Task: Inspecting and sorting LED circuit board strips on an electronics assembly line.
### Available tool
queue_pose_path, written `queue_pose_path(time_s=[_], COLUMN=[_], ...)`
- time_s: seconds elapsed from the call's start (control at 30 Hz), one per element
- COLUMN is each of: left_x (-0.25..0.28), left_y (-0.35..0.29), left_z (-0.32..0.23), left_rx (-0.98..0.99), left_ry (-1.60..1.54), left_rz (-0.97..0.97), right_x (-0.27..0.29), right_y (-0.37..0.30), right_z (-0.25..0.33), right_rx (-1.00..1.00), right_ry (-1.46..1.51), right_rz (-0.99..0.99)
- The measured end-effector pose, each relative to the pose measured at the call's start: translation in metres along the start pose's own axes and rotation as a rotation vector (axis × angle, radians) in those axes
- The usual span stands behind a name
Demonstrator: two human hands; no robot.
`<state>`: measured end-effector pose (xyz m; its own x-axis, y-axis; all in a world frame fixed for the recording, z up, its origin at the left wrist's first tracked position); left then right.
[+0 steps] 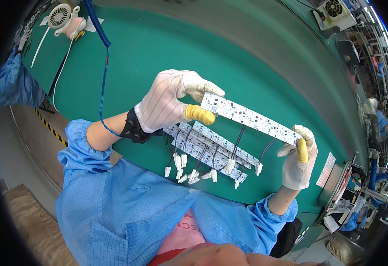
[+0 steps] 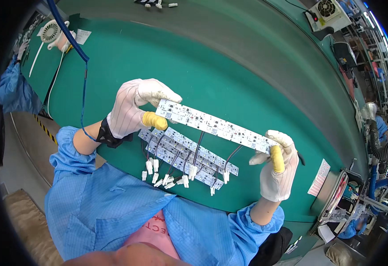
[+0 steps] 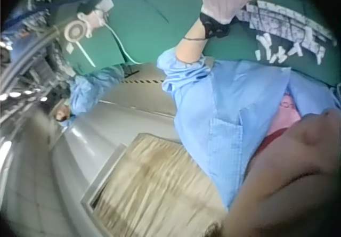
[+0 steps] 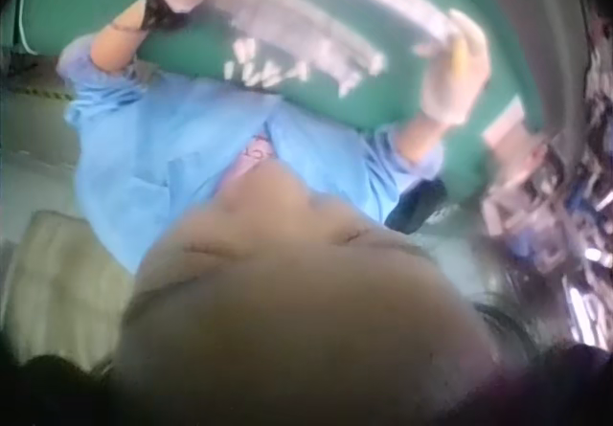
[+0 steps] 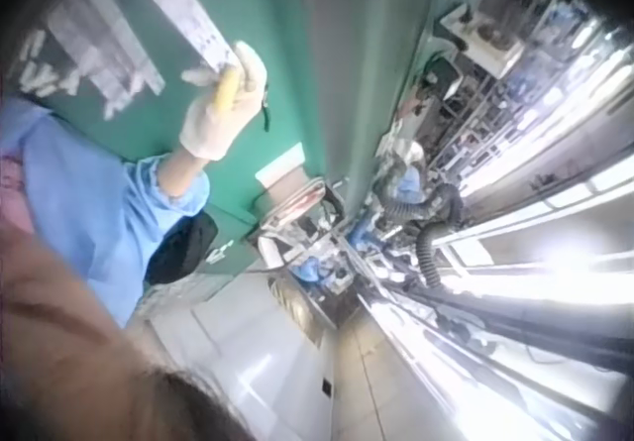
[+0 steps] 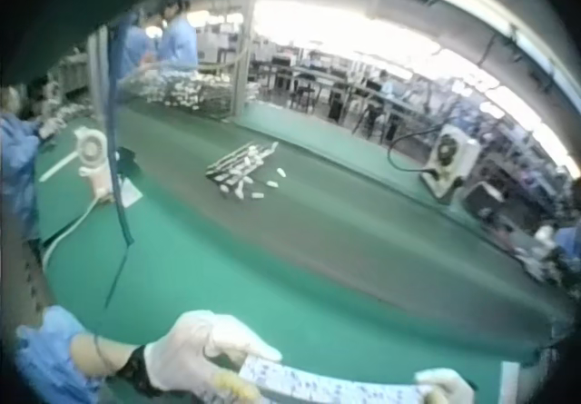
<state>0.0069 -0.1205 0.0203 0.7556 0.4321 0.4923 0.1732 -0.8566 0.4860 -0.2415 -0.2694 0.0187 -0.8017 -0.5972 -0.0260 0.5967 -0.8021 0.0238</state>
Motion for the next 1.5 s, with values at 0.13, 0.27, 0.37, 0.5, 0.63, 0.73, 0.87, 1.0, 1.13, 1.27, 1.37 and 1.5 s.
queue_pose_path(time_s=[0.13, 0.27, 0.37, 0.5, 0.63, 0.73, 0.87, 1.0, 1.13, 1.27, 1.37, 1.5], left_x=[0.001, 0.006, 0.005, 0.006, 0.005, 0.006, 0.009, 0.009, 0.009, 0.006, 0.006, -0.004], left_y=[0.002, 0.003, 0.001, 0.003, 0.003, 0.005, 0.004, 0.008, 0.007, 0.001, -0.002, 0.003], left_z=[0.0, 0.0, 0.003, 0.004, 0.005, 0.007, 0.006, 0.007, 0.005, 0.013, 0.013, 0.005], left_rx=[0.001, 0.037, 0.005, 0.017, -0.01, 0.003, 0.004, 0.002, -0.029, 0.101, 0.075, 0.21], left_ry=[-0.093, -0.127, -0.065, -0.044, -0.071, -0.097, -0.174, -0.058, -0.079, -0.222, -0.326, -0.675], left_rz=[-0.049, -0.075, -0.018, 0.015, -0.002, -0.086, -0.123, -0.037, -0.058, 0.039, 0.004, -0.078], right_x=[-0.001, -0.002, -0.003, -0.009, -0.008, -0.005, -0.006, -0.006, -0.004, -0.003, -0.003, -0.011], right_y=[-0.002, -0.001, -0.001, -0.001, -0.004, -0.004, -0.005, -0.004, -0.007, -0.012, -0.012, -0.013], right_z=[0.0, 0.002, 0.001, 0.004, 0.008, 0.007, 0.008, 0.008, 0.008, 0.01, 0.006, 0.004], right_rx=[0.018, 0.015, -0.001, 0.035, 0.067, 0.097, 0.073, 0.072, 0.014, 0.06, 0.093, -0.021], right_ry=[-0.018, 0.014, 0.036, -0.006, 0.009, 0.007, 0.025, 0.054, 0.092, 0.004, -0.026, -0.02], right_rz=[-0.013, -0.023, 0.022, -0.002, -0.004, 0.002, 0.033, 0.082, 0.039, 0.027, 0.03, -0.007])
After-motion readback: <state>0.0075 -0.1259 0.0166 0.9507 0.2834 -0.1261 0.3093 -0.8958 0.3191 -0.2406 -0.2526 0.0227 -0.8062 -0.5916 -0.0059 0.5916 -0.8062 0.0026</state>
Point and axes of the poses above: each hand's wrist, its own y-axis towards the middle knuckle, its own x-axis out of the back of the hand, z = x × y, the point moved 7 cm from there along y, towards the middle knuckle, and after that the axes turned 2 degrees about -z, right-handed, at the moved point
